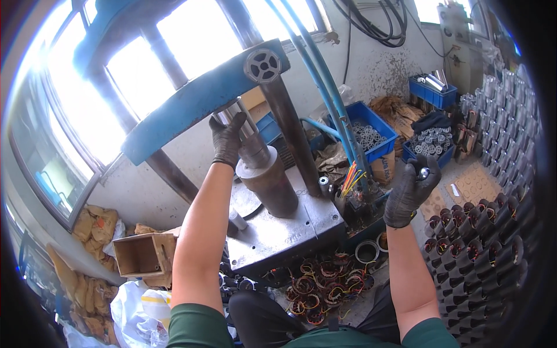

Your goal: Manually assemble components of an electric motor using a press machine.

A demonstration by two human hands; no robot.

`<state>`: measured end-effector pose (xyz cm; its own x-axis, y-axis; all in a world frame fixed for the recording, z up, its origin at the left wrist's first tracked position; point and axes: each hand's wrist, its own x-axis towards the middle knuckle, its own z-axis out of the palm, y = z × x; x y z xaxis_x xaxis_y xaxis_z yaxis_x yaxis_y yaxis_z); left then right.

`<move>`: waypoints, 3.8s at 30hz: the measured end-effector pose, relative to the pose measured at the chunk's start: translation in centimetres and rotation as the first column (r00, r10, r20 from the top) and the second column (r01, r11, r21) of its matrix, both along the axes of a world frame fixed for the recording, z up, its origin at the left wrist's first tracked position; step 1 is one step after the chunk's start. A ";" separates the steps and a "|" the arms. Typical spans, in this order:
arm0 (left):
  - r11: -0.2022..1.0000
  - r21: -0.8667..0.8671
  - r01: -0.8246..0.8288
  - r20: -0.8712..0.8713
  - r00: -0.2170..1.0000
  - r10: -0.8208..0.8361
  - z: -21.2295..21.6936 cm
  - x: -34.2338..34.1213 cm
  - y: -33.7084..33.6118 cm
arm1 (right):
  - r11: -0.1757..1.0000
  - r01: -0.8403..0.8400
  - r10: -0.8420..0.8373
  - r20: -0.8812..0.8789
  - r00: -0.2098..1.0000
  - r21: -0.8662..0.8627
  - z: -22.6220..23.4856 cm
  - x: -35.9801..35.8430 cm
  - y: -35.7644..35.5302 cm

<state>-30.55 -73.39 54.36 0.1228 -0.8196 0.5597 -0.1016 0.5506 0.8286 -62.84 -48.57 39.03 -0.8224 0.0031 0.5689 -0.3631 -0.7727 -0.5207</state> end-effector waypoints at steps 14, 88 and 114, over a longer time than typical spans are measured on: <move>0.976 -0.215 -0.009 0.021 1.000 0.014 -2.9 0.8 -2.1 | 0.968 0.006 -0.004 -0.008 1.000 0.253 1.6 -2.2 2.6; 0.959 -0.082 0.272 -0.130 0.951 -0.281 -8.9 2.5 -0.7 | 0.376 0.610 0.574 -0.692 0.438 0.698 8.9 -3.1 9.0; 0.918 -0.054 0.394 -0.124 0.909 -0.397 -9.0 3.1 -0.8 | -0.043 0.668 0.861 -0.311 0.402 0.743 2.3 0.4 20.5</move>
